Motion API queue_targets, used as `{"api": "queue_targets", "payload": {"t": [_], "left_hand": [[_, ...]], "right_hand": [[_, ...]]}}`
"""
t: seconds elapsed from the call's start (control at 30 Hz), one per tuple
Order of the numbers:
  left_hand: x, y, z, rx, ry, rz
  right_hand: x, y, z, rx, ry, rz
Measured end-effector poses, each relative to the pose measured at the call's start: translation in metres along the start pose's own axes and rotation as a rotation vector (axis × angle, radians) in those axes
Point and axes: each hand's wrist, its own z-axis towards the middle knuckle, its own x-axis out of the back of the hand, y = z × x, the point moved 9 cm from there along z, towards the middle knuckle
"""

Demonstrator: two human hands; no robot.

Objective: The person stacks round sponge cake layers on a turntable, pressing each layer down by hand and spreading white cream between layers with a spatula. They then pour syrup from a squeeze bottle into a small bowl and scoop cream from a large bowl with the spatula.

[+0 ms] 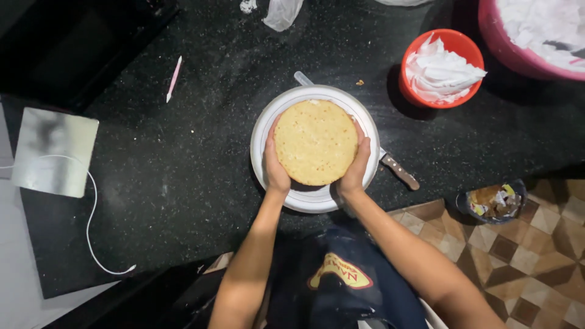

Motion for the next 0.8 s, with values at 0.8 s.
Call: {"api": "queue_targets", "payload": {"t": [0.8], "left_hand": [[0.033,-0.110,-0.189,0.373,-0.029,0.348]], "right_hand": [[0.207,-0.054,-0.099,0.015,0.290,-0.704]]}}
